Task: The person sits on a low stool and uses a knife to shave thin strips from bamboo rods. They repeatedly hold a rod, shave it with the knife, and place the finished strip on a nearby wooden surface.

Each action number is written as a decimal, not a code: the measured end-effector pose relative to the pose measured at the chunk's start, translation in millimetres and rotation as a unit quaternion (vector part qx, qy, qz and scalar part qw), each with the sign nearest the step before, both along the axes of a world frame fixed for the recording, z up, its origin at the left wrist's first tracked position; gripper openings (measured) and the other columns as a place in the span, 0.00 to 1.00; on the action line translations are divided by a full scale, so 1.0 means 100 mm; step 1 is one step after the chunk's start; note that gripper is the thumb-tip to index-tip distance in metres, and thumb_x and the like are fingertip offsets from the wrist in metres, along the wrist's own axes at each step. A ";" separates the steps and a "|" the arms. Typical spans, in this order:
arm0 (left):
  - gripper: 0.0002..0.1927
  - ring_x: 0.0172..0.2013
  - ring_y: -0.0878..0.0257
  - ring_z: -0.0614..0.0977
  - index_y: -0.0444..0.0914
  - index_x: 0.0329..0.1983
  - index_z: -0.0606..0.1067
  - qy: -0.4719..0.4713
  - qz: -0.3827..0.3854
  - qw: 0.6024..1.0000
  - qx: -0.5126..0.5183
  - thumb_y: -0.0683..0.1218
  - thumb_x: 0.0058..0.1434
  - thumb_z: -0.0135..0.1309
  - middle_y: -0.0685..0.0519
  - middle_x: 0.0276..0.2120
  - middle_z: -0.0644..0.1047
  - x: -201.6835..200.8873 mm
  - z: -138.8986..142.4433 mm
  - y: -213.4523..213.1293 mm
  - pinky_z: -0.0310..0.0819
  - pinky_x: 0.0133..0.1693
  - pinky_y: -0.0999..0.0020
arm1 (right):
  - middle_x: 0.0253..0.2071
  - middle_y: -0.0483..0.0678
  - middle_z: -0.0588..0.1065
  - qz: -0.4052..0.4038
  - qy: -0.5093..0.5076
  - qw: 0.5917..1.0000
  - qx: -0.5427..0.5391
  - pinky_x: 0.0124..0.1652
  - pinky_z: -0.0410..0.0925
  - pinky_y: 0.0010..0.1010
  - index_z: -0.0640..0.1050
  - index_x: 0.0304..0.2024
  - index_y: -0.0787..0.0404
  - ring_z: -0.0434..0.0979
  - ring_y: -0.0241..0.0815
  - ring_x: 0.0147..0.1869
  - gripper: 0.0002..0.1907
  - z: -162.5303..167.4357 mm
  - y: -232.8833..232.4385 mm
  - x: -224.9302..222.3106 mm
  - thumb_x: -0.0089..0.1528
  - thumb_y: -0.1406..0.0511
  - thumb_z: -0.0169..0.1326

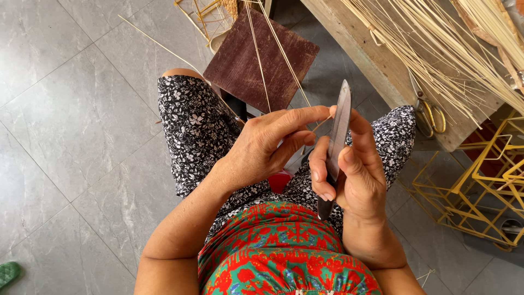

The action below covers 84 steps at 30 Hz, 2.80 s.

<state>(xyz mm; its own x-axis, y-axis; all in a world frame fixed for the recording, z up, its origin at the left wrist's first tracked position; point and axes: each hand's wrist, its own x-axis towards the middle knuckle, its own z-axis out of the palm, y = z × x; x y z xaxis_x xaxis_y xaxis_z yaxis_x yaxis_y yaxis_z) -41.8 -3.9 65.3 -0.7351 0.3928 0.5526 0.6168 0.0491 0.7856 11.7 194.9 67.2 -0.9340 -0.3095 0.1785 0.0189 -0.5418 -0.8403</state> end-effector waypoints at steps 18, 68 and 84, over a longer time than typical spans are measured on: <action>0.31 0.35 0.60 0.81 0.48 0.68 0.68 0.097 0.067 0.990 -0.075 0.37 0.64 0.62 0.56 0.36 0.76 0.03 0.08 -0.07 0.79 0.36 0.66 | 0.33 0.60 0.74 0.016 0.022 1.000 0.005 0.22 0.61 0.21 0.58 0.76 0.53 0.63 0.32 0.17 0.28 -0.02 0.02 0.00 0.76 0.58 0.47; 0.15 0.36 0.58 0.80 0.39 0.56 0.76 0.099 0.122 0.986 -0.063 0.40 0.67 0.62 0.53 0.36 0.78 -0.01 0.11 -0.05 0.77 0.39 0.64 | 0.33 0.60 0.74 0.034 -0.047 0.998 -0.034 0.20 0.60 0.23 0.57 0.76 0.56 0.62 0.34 0.19 0.30 -0.06 0.03 -0.12 0.75 0.56 0.49; 0.06 0.35 0.56 0.79 0.40 0.45 0.79 0.060 0.076 0.992 -0.082 0.44 0.66 0.62 0.52 0.32 0.76 -0.16 -0.03 -0.03 0.74 0.39 0.62 | 0.29 0.51 0.73 -0.072 0.051 0.993 0.076 0.22 0.60 0.21 0.65 0.73 0.59 0.63 0.32 0.21 0.27 -0.07 0.33 -0.19 0.76 0.58 0.55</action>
